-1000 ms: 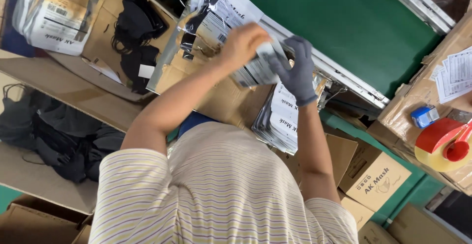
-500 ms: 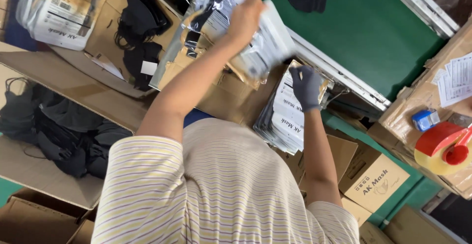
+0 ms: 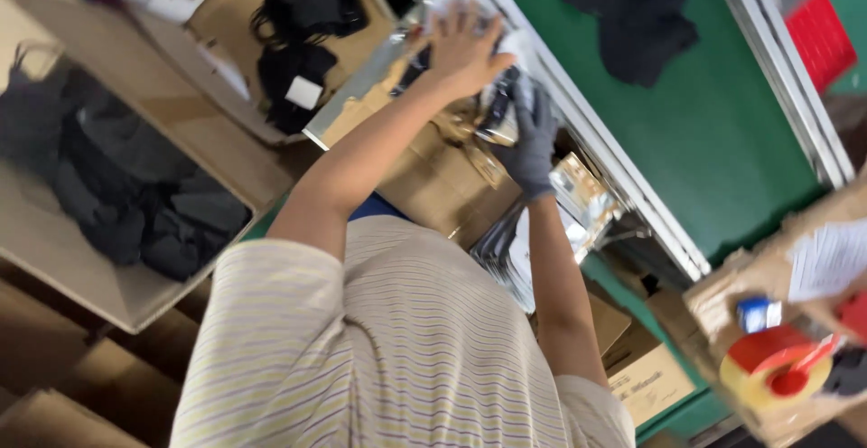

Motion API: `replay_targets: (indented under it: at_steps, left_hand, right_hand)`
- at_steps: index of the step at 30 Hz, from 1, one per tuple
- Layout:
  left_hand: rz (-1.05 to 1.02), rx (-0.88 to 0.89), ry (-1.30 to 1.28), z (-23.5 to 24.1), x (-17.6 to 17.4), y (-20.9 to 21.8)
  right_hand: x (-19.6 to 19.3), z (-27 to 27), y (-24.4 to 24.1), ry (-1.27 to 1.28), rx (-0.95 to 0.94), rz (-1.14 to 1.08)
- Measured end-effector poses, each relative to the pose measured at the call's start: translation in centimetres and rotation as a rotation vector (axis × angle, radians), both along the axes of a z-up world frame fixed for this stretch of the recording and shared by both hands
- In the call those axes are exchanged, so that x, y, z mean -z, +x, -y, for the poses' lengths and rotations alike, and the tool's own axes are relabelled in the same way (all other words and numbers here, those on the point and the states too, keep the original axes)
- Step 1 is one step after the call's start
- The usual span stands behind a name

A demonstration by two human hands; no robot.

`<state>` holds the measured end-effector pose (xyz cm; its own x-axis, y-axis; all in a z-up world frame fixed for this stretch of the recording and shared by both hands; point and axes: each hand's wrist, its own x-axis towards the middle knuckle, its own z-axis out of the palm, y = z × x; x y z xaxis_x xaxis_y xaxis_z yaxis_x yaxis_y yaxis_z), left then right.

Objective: The person picks up black masks from a conveyor belt and places them into individual plastic pouches before putting the pouches into a cardboard box.

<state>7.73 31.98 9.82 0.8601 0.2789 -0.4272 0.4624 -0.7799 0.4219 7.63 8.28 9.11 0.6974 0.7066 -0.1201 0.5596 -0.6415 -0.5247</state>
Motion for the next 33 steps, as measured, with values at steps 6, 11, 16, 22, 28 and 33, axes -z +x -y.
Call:
replay_targets:
  at_steps: [6,11,16,22,28,33]
  left_hand:
    - [0.787,-0.314,-0.095,-9.4,3.3,-2.6]
    - [0.586,-0.936,0.005,-18.9,20.2,-7.4]
    - [0.348,-1.065,-0.005,-22.2,25.9,-6.4]
    - [0.056,-1.093,-0.060,-23.4,28.6,-5.0]
    - [0.266,-1.128,-0.213,-24.2,30.6,-9.5]
    - [0.228,-1.193,-0.297,-24.0,28.4,-9.5]
  right_hand:
    - [-4.8,1.4,-0.1,0.041,-0.078,-0.022]
    - [0.0,13.8,7.1,0.053,0.588,0.148]
    - [1.7,13.5,11.0,-0.377,1.056,0.125]
    - [2.9,14.4,11.4,-0.431,1.135,0.203]
    - [3.1,14.2,11.2,-0.379,1.131,0.241]
    - [3.0,14.4,11.0,-0.359,1.106,0.264]
